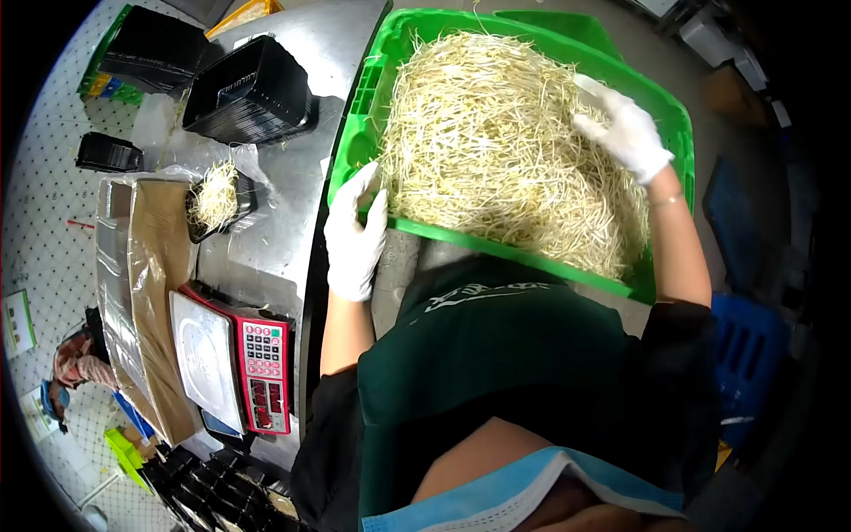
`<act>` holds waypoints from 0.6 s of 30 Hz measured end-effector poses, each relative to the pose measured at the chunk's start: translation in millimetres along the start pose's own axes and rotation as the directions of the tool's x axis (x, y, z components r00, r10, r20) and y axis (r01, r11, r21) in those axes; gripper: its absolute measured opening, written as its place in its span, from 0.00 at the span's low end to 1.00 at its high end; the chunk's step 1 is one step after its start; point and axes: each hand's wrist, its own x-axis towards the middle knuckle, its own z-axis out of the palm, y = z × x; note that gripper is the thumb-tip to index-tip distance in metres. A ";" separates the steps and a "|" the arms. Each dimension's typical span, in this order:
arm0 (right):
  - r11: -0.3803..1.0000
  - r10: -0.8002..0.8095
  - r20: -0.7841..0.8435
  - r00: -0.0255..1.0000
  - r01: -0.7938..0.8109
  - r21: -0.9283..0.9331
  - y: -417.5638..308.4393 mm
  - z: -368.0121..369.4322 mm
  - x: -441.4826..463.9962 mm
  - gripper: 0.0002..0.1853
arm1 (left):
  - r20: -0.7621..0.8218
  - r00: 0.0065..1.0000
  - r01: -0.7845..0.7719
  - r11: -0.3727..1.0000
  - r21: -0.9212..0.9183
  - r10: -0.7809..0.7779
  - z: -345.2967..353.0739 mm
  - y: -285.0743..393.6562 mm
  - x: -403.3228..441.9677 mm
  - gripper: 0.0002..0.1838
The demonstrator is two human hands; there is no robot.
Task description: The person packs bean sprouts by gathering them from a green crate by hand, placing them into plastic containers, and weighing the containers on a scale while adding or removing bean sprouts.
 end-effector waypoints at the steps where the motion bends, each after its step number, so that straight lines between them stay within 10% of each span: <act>1: 0.981 -0.055 -0.042 0.998 0.046 -0.189 -25.6 11.8 8.2 0.45 | -0.019 1.000 0.021 0.996 0.085 -0.019 -6.7 3.0 4.1 0.16; 6: 0.853 -0.493 -0.172 0.853 0.436 -0.287 -22.5 59.7 113.0 0.57 | -0.104 0.990 -0.050 0.919 0.390 0.098 58.4 -7.7 17.5 0.11; 11: 0.877 -0.140 0.118 0.983 0.179 -0.446 -37.8 75.1 180.5 0.65 | -0.076 0.994 -0.041 0.916 0.398 0.077 55.7 -10.7 18.4 0.10; 16: 0.926 0.000 0.218 0.976 0.082 -0.368 -33.4 66.9 185.2 0.42 | -0.253 0.958 0.069 0.965 -0.253 -0.134 13.7 1.1 26.4 0.13; 18: 0.987 0.017 0.161 0.987 0.009 -0.158 -28.6 59.7 160.5 0.41 | -0.490 0.865 0.136 0.990 0.023 -0.107 -32.3 -35.0 20.1 0.16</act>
